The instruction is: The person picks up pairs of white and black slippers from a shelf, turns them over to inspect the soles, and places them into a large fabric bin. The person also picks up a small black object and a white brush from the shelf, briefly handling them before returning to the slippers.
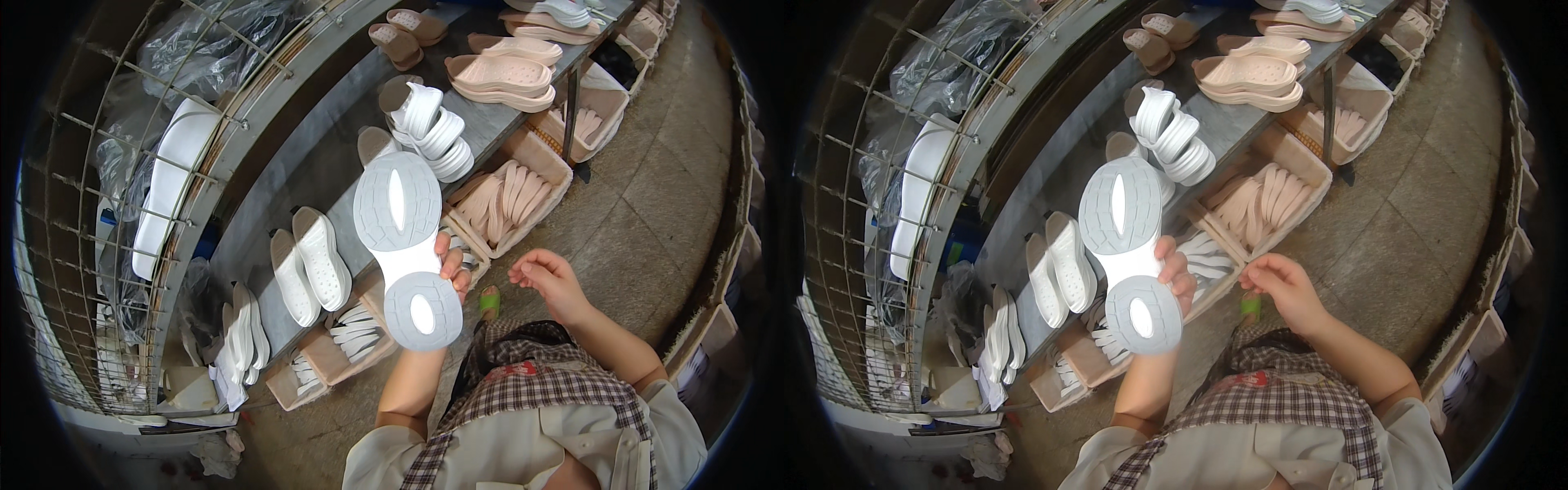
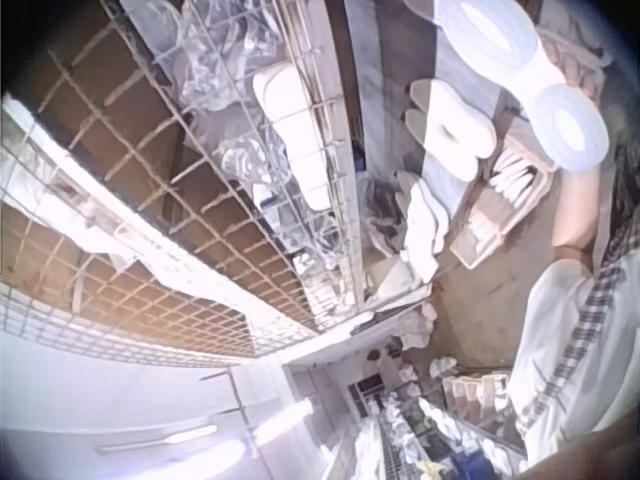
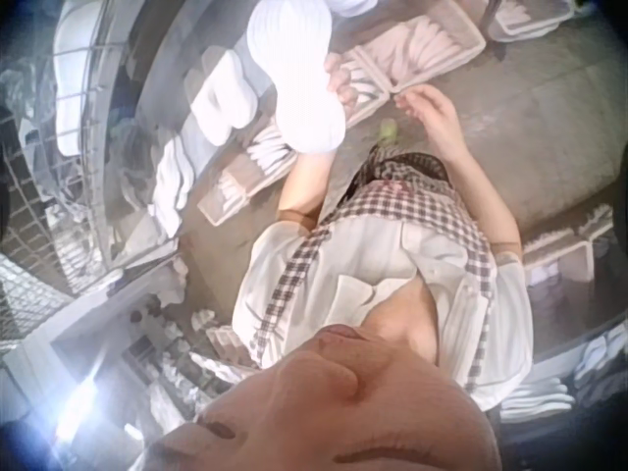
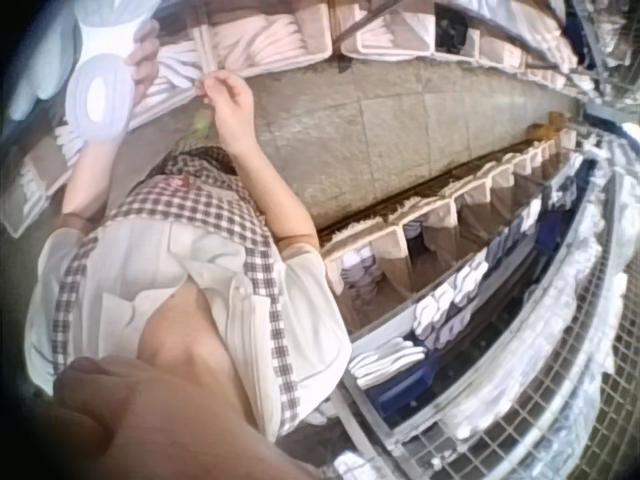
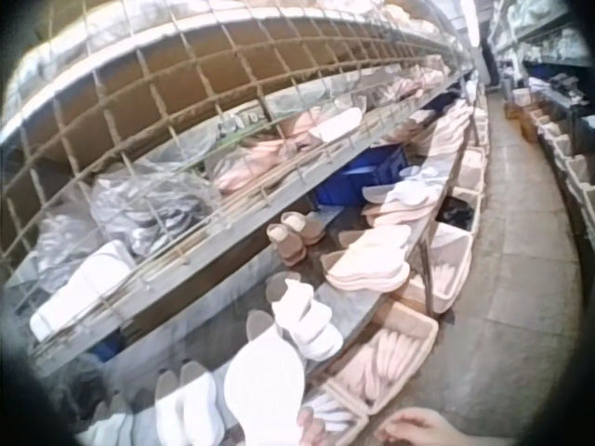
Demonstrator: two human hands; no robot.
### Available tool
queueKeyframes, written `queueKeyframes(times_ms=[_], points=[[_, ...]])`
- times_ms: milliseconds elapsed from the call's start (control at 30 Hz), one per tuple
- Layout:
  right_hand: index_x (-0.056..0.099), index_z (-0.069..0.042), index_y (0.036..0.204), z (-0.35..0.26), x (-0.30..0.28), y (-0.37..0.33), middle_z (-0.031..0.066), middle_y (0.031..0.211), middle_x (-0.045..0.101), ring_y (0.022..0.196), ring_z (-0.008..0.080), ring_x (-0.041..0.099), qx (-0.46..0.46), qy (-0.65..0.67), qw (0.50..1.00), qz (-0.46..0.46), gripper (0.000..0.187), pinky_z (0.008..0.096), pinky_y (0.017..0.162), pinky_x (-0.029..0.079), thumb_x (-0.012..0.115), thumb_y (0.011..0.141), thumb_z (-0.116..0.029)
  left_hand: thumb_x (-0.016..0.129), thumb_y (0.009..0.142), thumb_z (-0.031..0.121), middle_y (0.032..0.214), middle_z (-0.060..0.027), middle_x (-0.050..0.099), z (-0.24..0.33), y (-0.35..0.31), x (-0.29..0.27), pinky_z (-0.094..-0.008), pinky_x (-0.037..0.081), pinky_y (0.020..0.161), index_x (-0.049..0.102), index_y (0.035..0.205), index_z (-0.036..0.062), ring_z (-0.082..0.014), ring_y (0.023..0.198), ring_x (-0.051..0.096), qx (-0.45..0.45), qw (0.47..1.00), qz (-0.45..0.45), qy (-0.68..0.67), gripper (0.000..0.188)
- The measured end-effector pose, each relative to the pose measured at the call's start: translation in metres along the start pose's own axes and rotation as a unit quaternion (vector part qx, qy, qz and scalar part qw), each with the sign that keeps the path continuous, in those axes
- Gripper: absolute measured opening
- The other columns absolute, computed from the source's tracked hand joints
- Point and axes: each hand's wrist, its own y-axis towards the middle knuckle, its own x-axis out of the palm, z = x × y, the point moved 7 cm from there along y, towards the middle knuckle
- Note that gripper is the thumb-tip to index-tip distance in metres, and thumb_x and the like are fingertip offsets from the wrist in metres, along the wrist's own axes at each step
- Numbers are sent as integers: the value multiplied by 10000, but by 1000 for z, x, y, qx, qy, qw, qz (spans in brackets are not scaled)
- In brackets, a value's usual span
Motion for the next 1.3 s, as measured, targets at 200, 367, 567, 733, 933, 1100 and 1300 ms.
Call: queueKeyframes(times_ms=[200, 367, 567, 733, 933, 1100, 1300], points=[[604, -27, 935, 2, 11, 20, 38, 887, 629, 840, 120, 586, 10, 21, 1000, -9, 126, 252, 756, 453, 546, 902, -135, 414, 932, 355, 956, -76, 411, 16, 13, 0, -306, 365, 636, 406, 1132, 55, -168, 728, 411, -25, 999, -30, 21, 361], [599, -29, 942, 8, 10, 28, 39, 885, 632, 826, 121, 590, 29, 22, 999, 3, 122, 250, 751, 455, 551, 901, -133, 426, 929, 336, 961, -79, 409, 26, 21, -8, -311, 370, 635, 403, 1119, 49, -174, 735, 417, 0, 1000, -13, 17, 345], [600, -25, 916, 20, 2, 30, 44, 865, 635, 783, 113, 585, 46, 9, 999, -2, 121, 247, 733, 458, 555, 899, -137, 428, 925, 329, 944, -75, 401, 25, 23, -12, -312, 364, 631, 403, 1068, 27, -175, 734, 413, -44, 999, -25, 4, 335], [618, -39, 872, 55, -2, 16, 35, 757, 631, 671, 97, 572, 188, -74, 965, -170, 151, 237, 618, 470, 568, 896, -180, 418, 926, 339, 836, -60, 395, 26, 28, -27, -316, 357, 636, 414, 971, 24, -174, 702, 411, -21, 999, 31, -26, 319], [565, -44, 1092, 77, -5, 5, 104, 972, 613, 893, 157, 578, 182, -252, 899, -310, 272, 282, 784, 459, 580, 881, -215, 463, 913, 342, 838, -69, 459, 35, 18, -38, -347, 406, 678, 443, 980, -1, -196, 711, 445, -29, 995, 63, 71, 351], [93, -106, 1451, 50, 23, 10, 185, 1401, 298, 1225, 244, 405, 71, -53, 949, -304, 751, 344, 953, 415, 583, 897, -239, 552, 890, 277, 796, -16, 490, 49, 1, -53, -468, 397, 921, 537, 1095, 155, -211, 867, 501, 78, 935, 126, 322, 239], [260, -60, 1410, 40, 47, 28, 105, 1366, 372, 1056, 226, 569, 195, 238, 918, -249, 755, 359, 841, 542, 676, 783, 2, 497, 916, 328, 1141, -238, 565, 62, -11, -25, -562, 297, 1035, 462, 1305, 225, -362, 1194, 451, 116, 901, -68, 412, 403]])
